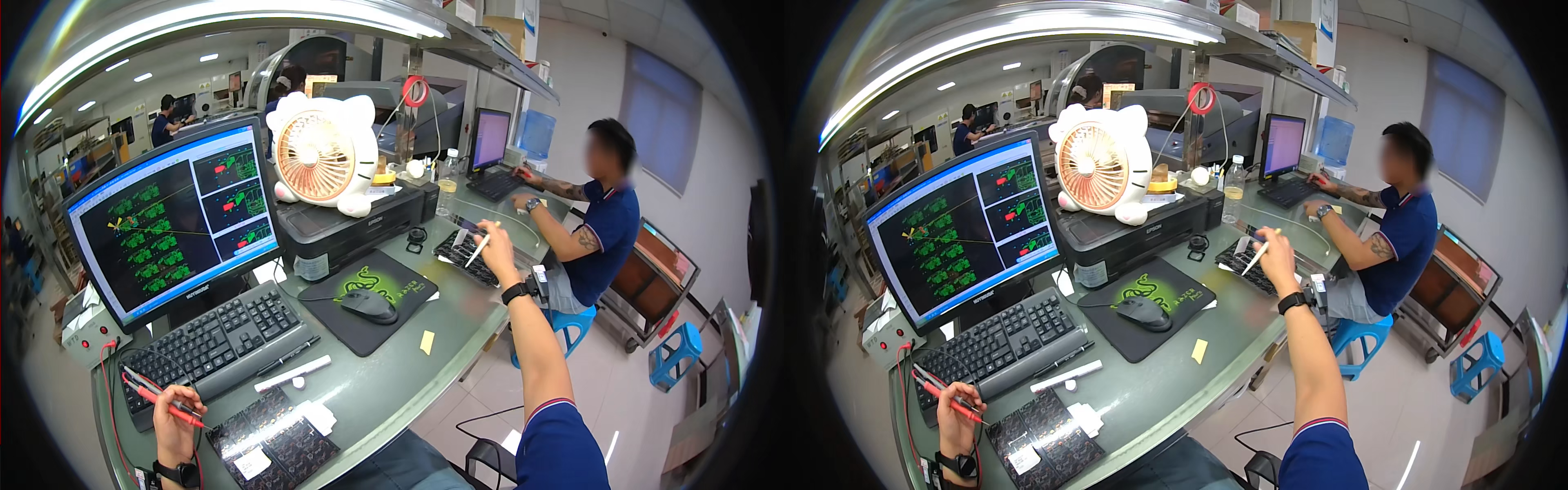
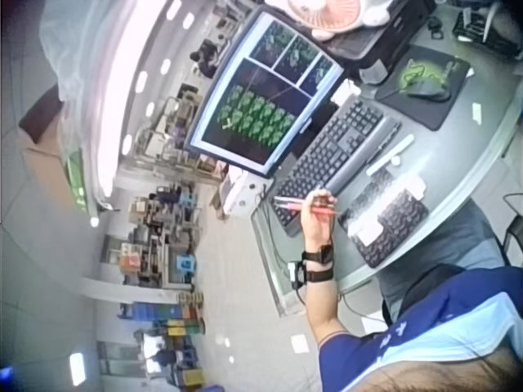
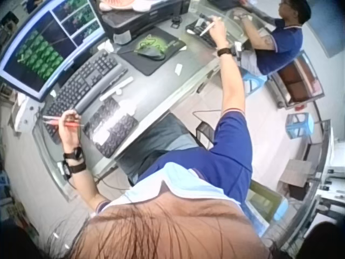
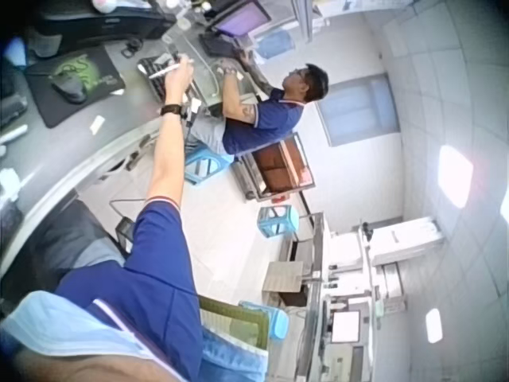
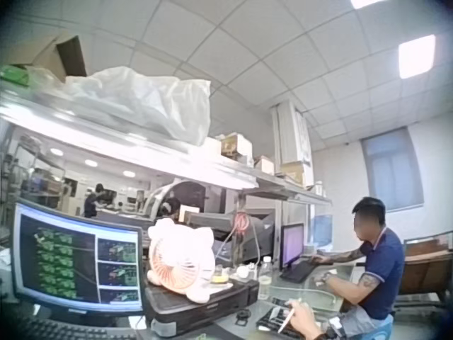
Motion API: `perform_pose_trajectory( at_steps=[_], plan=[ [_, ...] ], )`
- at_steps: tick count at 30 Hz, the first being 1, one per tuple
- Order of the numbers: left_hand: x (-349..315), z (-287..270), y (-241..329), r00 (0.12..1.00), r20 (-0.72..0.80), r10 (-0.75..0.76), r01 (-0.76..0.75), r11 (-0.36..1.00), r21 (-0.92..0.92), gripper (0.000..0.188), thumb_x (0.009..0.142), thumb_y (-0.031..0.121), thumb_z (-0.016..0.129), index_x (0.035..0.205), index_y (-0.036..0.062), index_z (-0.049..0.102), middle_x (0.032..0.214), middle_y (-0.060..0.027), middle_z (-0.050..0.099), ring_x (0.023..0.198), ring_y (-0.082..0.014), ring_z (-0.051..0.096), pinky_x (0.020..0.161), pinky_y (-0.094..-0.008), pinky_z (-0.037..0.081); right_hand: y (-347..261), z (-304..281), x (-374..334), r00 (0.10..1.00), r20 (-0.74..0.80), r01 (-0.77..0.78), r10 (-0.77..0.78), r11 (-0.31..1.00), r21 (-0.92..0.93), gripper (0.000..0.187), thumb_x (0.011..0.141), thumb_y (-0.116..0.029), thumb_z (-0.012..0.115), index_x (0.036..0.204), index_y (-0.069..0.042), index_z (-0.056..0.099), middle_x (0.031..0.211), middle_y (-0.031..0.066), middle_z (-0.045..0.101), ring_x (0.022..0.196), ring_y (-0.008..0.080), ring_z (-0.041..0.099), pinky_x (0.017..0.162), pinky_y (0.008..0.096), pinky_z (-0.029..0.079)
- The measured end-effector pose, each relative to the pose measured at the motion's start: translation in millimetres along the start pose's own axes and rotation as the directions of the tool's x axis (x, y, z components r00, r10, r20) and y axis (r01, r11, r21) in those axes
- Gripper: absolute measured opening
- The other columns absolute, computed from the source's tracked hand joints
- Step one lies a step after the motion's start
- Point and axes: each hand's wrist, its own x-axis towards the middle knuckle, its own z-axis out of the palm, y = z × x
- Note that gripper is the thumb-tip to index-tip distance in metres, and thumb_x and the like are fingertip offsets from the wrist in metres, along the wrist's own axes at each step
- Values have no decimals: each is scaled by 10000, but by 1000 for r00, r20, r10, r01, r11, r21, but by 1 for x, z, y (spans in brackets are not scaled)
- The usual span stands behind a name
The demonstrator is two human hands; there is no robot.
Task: The recorder is using a multimeter probe and a marker to inspect and mark specific points on an array of small circuit boards while referencing a schematic on a computer monitor.
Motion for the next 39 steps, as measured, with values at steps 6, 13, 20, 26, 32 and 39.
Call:
perform_pose_trajectory(
  at_steps=[6, 13, 20, 26, 32, 39],
  plan=[
    [-3, -5, 0, 1000, -1, -16, 16, 998, -57, 342, 955, 293, 411, 858, 18, 590, 825, -93, 610, 750, -185, 598, 717, -350, 519, -88, 14, -1, 963, 105, 236, -246, 967, 99, 184, 886, -219, 632, 1044, -129, 609, 1038, 105, 656, 1039, 319, 586, 887, 441, 427],
    [-4, -11, 4, 998, 37, 48, -44, 993, -110, 353, 958, 269, 399, 870, -1, 609, 818, -96, 605, 747, -195, 584, 731, -354, 501, -213, -1, -56, 812, 331, 292, -481, 825, 483, 134, 947, -217, 540, 990, -98, 584, 816, 118, 681, 807, 333, 662, 675, 412, 507],
    [16, -19, 7, 993, 99, 61, -59, 998, -17, 281, 915, 233, 431, 731, 52, 540, 704, -68, 575, 640, -146, 551, 620, -275, 449, -279, -6, -114, 677, 653, -15, -340, 881, 474, 160, 869, -153, 541, 1006, -71, 544, 683, 84, 660, 665, 270, 665, 630, 378, 499],
    [3, -22, 15, 985, 138, -106, -10, 758, 653, 235, 837, 225, 496, 674, 65, 549, 594, -15, 527, 490, -114, 486, 476, -264, 379, -320, 35, -129, 625, 713, -38, -317, 900, 434, 254, 875, -197, 534, 1071, -36, 550, 834, 144, 691, 809, 300, 677, 713, 394, 509],
    [-16, 5, 20, 991, 130, -29, -130, -9, 991, 431, 846, 508, 589, 943, 94, 653, 833, -144, 679, 840, -334, 660, 725, -423, 495, -341, 51, -133, 589, 740, 110, -324, 939, 324, 294, 858, -233, 536, 1113, -89, 565, 955, 174, 688, 941, 370, 647, 810, 477, 491],
    [-26, 12, 45, 926, 214, 311, -272, 159, 949, 386, 864, 447, 612, 903, 64, 630, 925, -107, 620, 847, -236, 606, 718, -367, 485, -347, 15, -125, 608, 703, 95, -368, 913, 396, 233, 859, -186, 565, 1085, -128, 562, 806, 158, 675, 780, 381, 647, 696, 458, 491]
  ],
)
